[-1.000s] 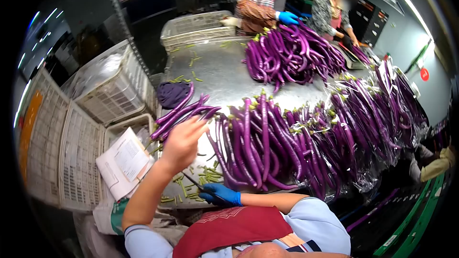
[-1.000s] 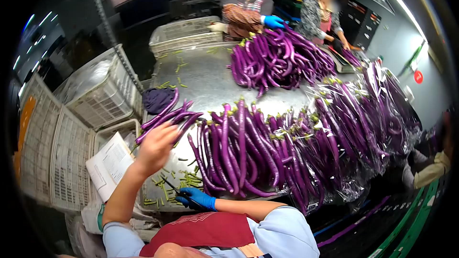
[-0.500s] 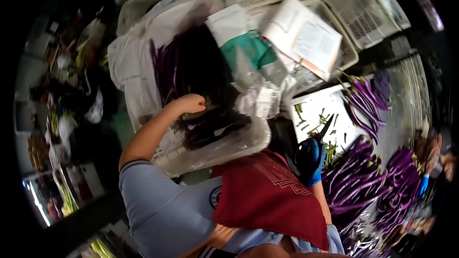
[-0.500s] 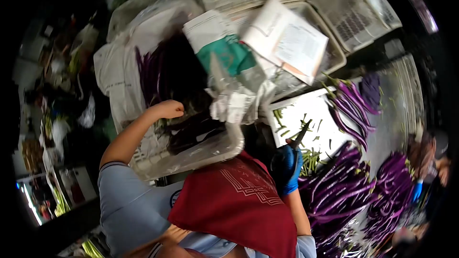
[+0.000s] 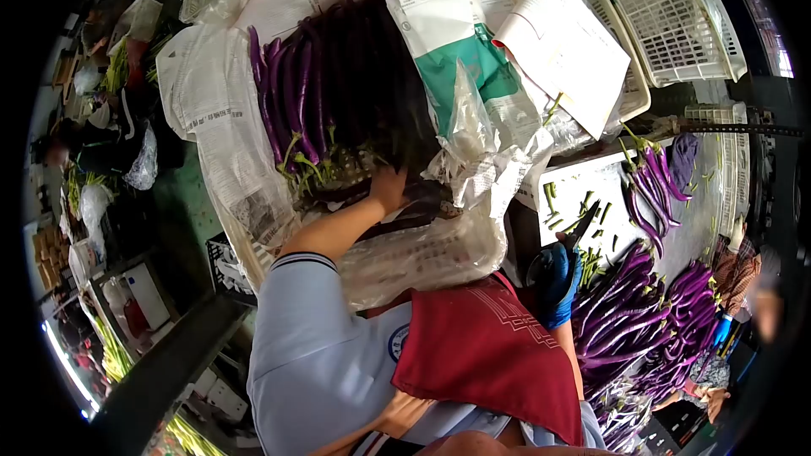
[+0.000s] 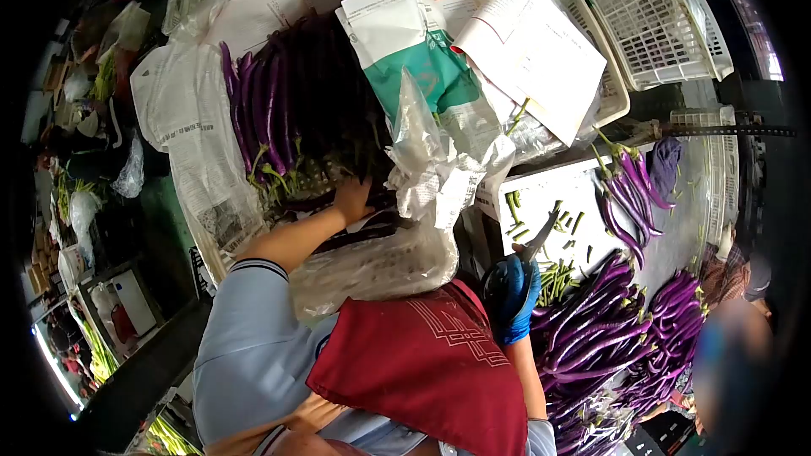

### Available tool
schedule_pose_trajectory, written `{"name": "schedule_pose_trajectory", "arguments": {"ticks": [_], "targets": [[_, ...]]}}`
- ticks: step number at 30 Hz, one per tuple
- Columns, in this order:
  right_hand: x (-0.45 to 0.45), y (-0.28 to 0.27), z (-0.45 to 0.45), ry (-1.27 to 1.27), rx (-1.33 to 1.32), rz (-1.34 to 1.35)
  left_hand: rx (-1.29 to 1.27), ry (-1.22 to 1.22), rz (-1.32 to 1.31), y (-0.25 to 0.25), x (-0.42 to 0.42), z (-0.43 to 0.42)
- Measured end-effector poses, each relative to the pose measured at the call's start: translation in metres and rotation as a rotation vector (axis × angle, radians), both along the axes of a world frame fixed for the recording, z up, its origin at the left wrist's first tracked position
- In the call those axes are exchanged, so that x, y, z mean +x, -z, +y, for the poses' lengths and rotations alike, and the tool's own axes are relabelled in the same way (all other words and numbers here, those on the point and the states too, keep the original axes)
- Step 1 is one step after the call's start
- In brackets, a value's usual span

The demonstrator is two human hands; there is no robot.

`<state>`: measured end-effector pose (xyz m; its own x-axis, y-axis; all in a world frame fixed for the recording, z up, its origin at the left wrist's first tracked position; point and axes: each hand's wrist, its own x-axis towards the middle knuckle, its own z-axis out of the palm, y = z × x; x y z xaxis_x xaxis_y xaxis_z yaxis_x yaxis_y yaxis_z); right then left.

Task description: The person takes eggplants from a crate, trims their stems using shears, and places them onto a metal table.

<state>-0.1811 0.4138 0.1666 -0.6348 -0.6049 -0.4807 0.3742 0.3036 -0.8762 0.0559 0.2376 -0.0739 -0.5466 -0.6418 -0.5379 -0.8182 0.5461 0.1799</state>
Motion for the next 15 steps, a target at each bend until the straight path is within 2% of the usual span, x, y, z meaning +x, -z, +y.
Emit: {"name": "schedule_pose_trajectory", "arguments": {"ticks": [3, 5, 6, 7, 8, 9, 10, 11, 13, 14, 15], "targets": [[0.0, 0.001, -0.003, 0.073, 0.04, -0.031, 0.128, -0.011, 0.16, 0.017, 0.014, -0.005], [-0.019, 0.031, 0.013, -0.367, 0.019, 0.877, 0.206, 0.082, 0.232, 0.015, 0.026, -0.007], [-0.021, 0.034, 0.015, -0.441, 0.037, 0.975, 0.243, 0.127, 0.268, 0.012, 0.029, -0.009], [-0.021, 0.034, 0.015, -0.509, 0.049, 1.075, 0.403, 0.095, 0.27, -0.006, 0.029, -0.018], [-0.015, 0.027, 0.014, -0.426, 0.089, 0.821, 0.564, 0.06, 0.271, -0.026, 0.028, -0.03], [-0.012, 0.028, 0.012, -0.375, 0.091, 0.712, 0.725, 0.022, 0.27, -0.038, 0.029, -0.039], [-0.009, 0.029, 0.011, -0.316, 0.09, 0.604, 0.603, 0.158, 0.347, -0.025, 0.035, -0.041], [-0.006, 0.03, 0.01, -0.252, 0.089, 0.5, 0.593, 0.171, 0.412, -0.024, 0.041, -0.049], [-0.005, 0.023, 0.005, -0.113, 0.091, 0.111, 0.571, 0.182, 0.535, -0.037, 0.051, -0.065], [-0.003, 0.019, 0.003, 0.007, 0.023, -0.139, 0.429, 0.206, 0.358, -0.051, 0.055, -0.072], [-0.008, 0.036, 0.011, -0.212, 0.097, 0.265, 0.287, 0.228, 0.181, -0.081, 0.054, -0.077]]}}
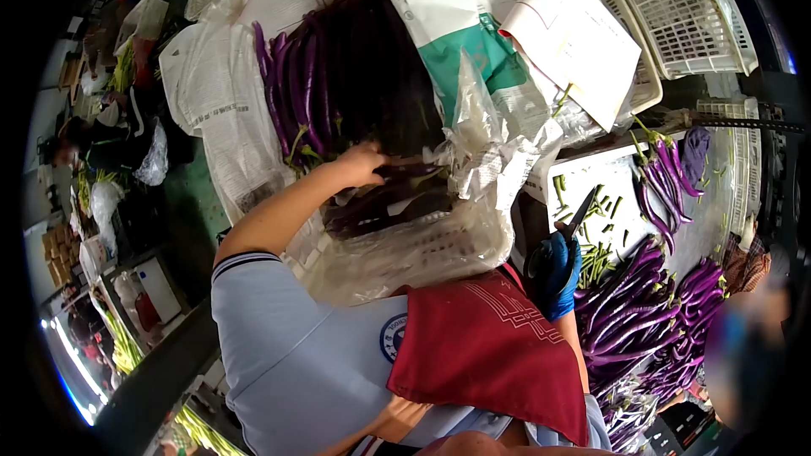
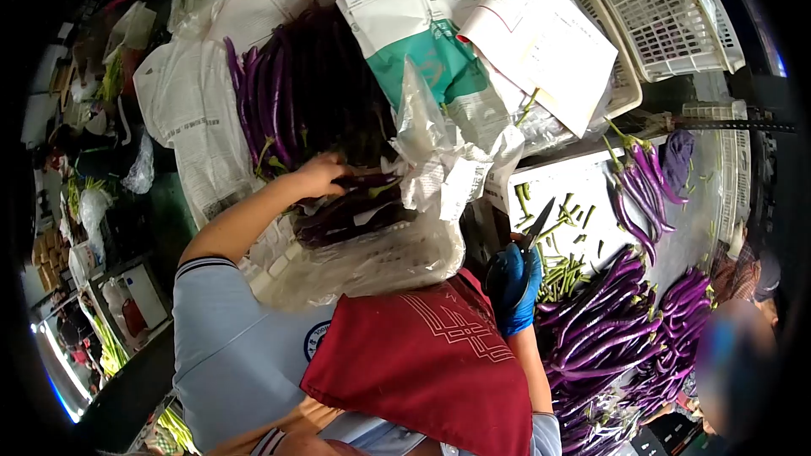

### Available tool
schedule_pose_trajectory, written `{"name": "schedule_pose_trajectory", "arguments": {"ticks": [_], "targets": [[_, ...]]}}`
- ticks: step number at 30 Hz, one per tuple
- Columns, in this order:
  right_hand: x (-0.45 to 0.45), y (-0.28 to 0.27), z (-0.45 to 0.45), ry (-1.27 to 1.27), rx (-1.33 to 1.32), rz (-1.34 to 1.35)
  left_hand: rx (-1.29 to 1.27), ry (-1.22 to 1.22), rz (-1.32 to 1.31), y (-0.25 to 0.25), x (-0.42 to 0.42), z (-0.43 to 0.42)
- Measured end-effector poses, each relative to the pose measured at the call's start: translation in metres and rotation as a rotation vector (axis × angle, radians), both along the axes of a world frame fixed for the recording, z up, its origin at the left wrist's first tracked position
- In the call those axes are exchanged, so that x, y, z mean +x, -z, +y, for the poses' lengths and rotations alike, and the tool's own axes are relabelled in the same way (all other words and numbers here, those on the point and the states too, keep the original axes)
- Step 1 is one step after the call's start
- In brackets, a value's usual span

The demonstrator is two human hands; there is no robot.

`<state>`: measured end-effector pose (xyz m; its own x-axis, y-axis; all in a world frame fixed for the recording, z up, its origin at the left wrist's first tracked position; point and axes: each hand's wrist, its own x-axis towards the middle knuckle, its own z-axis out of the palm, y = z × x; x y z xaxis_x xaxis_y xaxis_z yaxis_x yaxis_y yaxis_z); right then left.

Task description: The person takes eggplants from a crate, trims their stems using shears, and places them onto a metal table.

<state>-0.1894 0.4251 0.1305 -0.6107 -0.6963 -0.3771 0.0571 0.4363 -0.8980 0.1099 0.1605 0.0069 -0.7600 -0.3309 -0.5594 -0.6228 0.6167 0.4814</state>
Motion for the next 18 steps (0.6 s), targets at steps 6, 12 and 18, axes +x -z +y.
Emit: {"name": "schedule_pose_trajectory", "arguments": {"ticks": [6, 12, 18], "targets": [[0.004, -0.005, -0.008, 0.092, -0.066, -0.254, -0.081, -0.286, 0.082, -0.07, 0.001, 0.014], [0.002, -0.007, -0.011, -0.106, 0.017, 0.037, -0.004, -0.593, 0.114, -0.138, 0.015, 0.004], [-0.009, 0.012, -0.005, -0.371, -0.04, 0.635, 0.355, -0.786, 0.631, -0.114, 0.028, 0.016]]}}
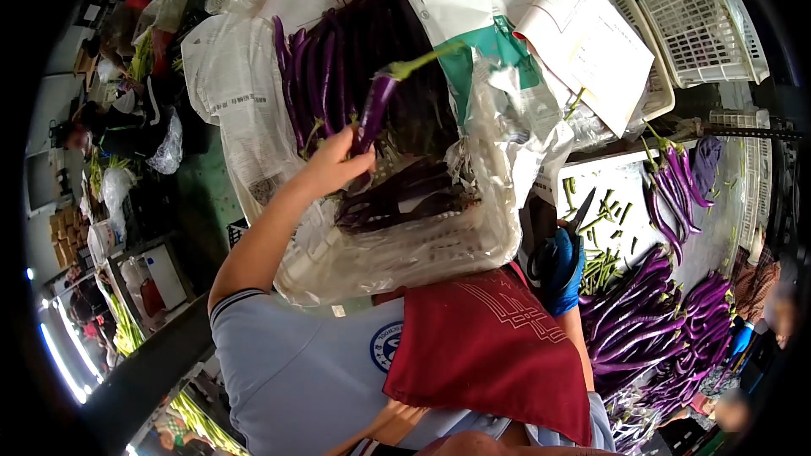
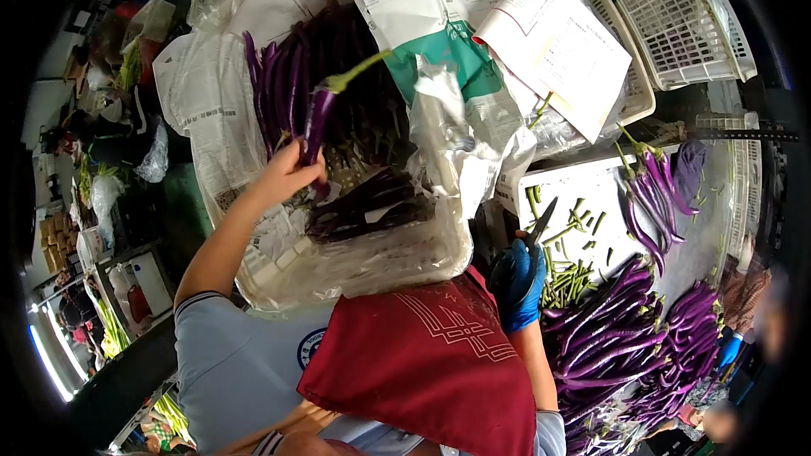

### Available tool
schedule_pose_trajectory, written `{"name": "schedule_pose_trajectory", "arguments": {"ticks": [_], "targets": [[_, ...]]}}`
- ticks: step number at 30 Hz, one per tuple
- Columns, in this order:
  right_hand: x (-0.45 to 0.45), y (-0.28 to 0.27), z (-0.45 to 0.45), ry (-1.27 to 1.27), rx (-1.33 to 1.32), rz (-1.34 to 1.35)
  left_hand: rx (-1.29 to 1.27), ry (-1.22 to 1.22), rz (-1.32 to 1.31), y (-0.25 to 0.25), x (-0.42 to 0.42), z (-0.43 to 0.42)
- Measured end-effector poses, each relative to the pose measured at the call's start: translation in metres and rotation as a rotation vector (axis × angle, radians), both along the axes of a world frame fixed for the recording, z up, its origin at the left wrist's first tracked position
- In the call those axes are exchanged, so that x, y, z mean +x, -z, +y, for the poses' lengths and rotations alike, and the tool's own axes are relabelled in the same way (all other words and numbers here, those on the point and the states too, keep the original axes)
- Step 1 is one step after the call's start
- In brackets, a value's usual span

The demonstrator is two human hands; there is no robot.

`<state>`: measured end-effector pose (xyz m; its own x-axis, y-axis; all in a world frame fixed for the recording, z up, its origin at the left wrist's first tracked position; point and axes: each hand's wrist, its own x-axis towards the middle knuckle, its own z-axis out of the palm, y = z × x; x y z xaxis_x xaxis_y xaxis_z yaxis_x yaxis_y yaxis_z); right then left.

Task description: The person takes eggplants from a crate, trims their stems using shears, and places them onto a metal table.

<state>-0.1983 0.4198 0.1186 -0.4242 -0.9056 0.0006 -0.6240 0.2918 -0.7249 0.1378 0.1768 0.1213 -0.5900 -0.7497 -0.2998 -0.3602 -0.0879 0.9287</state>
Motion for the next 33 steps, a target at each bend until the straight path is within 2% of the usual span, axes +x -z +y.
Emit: {"name": "schedule_pose_trajectory", "arguments": {"ticks": [1, 2, 3, 4, 6, 8, 10, 11, 12, 13, 14, 17, 18, 19, 21, 23, 26, 27, 28, 30, 32, 33], "targets": [[-0.007, 0.012, 0.002, -0.074, -0.087, 0.172, 0.207, -0.021, 0.003, -0.012, -0.011, 0.003], [-0.008, 0.014, 0.005, -0.056, -0.08, 0.168, 0.2, -0.049, -0.095, -0.004, -0.018, 0.006], [-0.009, 0.015, 0.006, -0.038, -0.073, 0.163, 0.328, 0.058, -0.194, 0.012, -0.022, 0.005], [-0.001, 0.003, 0.004, 0.072, 0.025, -0.021, 0.454, 0.166, -0.293, 0.034, -0.024, 0.006], [0.001, -0.002, 0.004, 0.094, 0.032, -0.055, 0.48, 0.066, -0.331, 0.108, -0.022, 0.023], [-0.006, 0.009, 0.01, -0.077, -0.137, 0.254, 0.051, 0.25, -0.636, 0.159, -0.025, 0.029], [-0.007, 0.021, 0.02, -0.006, -0.061, 0.223, 0.155, 0.358, -0.855, 0.191, -0.033, 0.026], [-0.007, 0.02, 0.023, 0.109, -0.029, 0.015, 0.208, 0.413, -0.963, 0.203, -0.038, 0.026], [-0.006, 0.017, 0.024, 0.243, -0.016, -0.186, 0.206, 0.438, -0.897, 0.209, -0.041, 0.028], [0.0, 0.0, 0.015, 0.453, -0.018, -0.583, 0.205, 0.462, -0.831, 0.212, -0.041, 0.03], [0.005, -0.013, 0.01, 0.656, -0.025, -0.987, 0.206, 0.485, -0.769, 0.213, -0.038, 0.032], [0.002, -0.011, 0.017, 0.636, -0.055, -0.936, 0.345, 0.254, -0.416, 0.16, -0.021, 0.025], [0.0, -0.006, 0.019, 0.624, -0.067, -0.904, 0.625, 0.204, -0.349, 0.149, -0.008, 0.017], [-0.001, -0.001, 0.022, 0.572, -0.063, -0.825, 0.904, 0.145, -0.276, 0.132, 0.0, 0.011], [-0.003, 0.005, 0.024, 0.413, -0.065, -0.581, 0.99, 0.139, -0.211, 0.084, 0.006, 0.006], [-0.006, 0.003, 0.024, 0.189, -0.103, -0.144, 1.042, 0.195, -0.105, 0.051, 0.013, 0.004], [-0.01, -0.009, 0.015, 0.193, -0.158, -0.234, 0.498, 0.406, -0.355, -0.012, -0.002, -0.004], [-0.007, -0.018, 0.011, 0.365, -0.138, -0.699, 0.236, 0.41, -0.512, -0.046, -0.014, -0.004], [-0.007, -0.023, 0.009, 0.523, -0.111, -1.168, -0.131, 0.403, -0.482, -0.065, -0.02, 0.001], [-0.019, -0.004, 0.017, 0.194, -0.189, -0.468, -0.58, 0.306, -0.714, -0.103, -0.037, 0.016], [-0.022, -0.029, 0.011, 0.377, -0.124, -1.291, -1.07, 0.382, -0.715, -0.146, -0.055, 0.027], [-0.024, -0.029, 0.009, 0.345, -0.146, -1.222, -1.224, 0.366, -0.692, -0.159, -0.061, 0.028]]}}
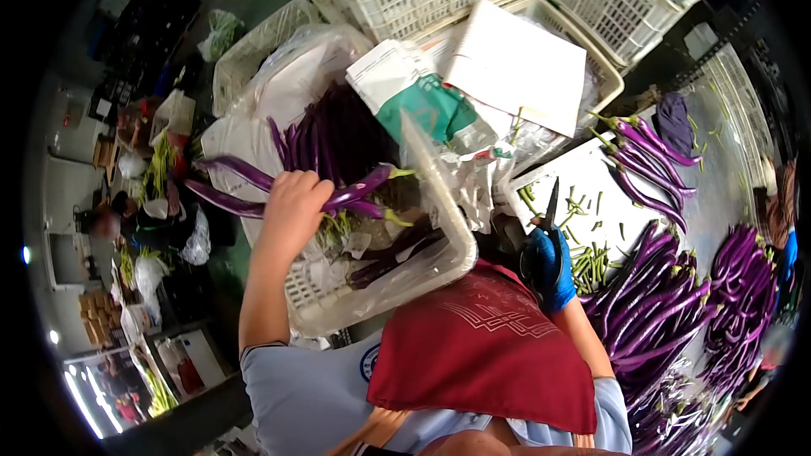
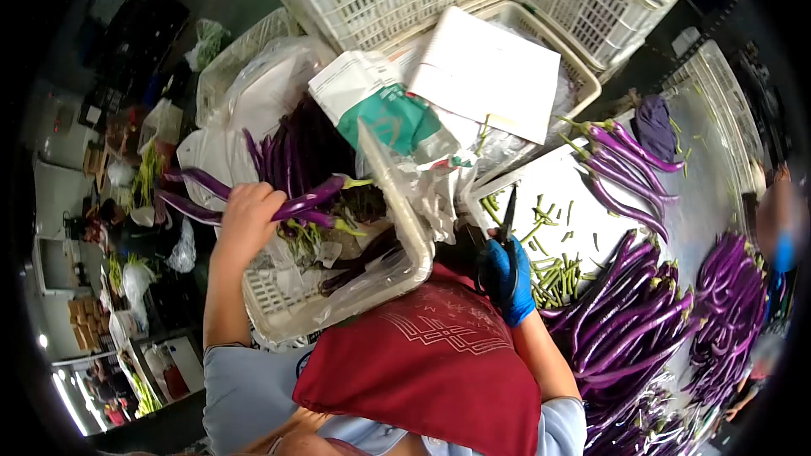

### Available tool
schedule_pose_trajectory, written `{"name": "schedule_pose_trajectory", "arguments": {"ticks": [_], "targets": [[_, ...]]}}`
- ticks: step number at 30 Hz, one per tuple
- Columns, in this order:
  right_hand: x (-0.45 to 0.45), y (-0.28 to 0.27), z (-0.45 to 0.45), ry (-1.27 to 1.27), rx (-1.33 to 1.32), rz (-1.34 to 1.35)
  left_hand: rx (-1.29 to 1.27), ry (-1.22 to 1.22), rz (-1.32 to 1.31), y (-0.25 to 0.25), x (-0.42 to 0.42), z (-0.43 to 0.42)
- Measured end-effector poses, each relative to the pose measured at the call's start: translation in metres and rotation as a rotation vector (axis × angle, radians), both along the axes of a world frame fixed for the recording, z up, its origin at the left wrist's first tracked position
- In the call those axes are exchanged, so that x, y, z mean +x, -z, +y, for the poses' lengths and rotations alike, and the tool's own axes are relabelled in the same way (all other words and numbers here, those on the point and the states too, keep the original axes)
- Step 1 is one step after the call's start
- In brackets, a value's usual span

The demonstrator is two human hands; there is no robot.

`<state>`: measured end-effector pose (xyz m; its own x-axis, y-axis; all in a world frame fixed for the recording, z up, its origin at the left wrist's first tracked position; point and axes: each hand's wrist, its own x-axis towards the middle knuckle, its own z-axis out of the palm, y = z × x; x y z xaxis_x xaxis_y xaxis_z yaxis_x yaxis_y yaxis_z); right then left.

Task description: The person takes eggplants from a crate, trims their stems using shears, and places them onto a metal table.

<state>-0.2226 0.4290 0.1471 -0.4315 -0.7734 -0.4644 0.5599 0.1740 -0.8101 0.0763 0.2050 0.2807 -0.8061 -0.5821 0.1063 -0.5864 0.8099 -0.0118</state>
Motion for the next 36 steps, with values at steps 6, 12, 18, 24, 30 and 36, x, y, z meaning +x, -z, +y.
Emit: {"name": "schedule_pose_trajectory", "arguments": {"ticks": [6, 12, 18, 24, 30, 36], "targets": [[-0.033, -0.032, -0.003, -0.201, -0.228, 0.057, -0.352, 0.428, 0.164, -0.076, -0.072, 0.012], [-0.053, -0.074, -0.014, -0.34, -0.499, 0.01, -0.329, 0.928, 0.367, -0.027, -0.188, 0.024], [-0.056, -0.061, 0.027, -0.291, -0.487, -0.156, -0.226, 0.933, 0.588, 0.021, -0.273, 0.062], [-0.082, -0.047, 0.065, 0.02, -0.433, -0.061, 0.119, 0.378, 0.452, 0.085, -0.321, 0.121], [-0.086, -0.004, 0.1, 0.241, -0.358, -0.23, 1.883, 0.02, 0.664, 0.14, -0.335, 0.15], [-0.089, -0.019, 0.108, 0.332, -0.409, -0.063, 2.225, -0.193, 0.77, 0.122, -0.337, 0.164]]}}
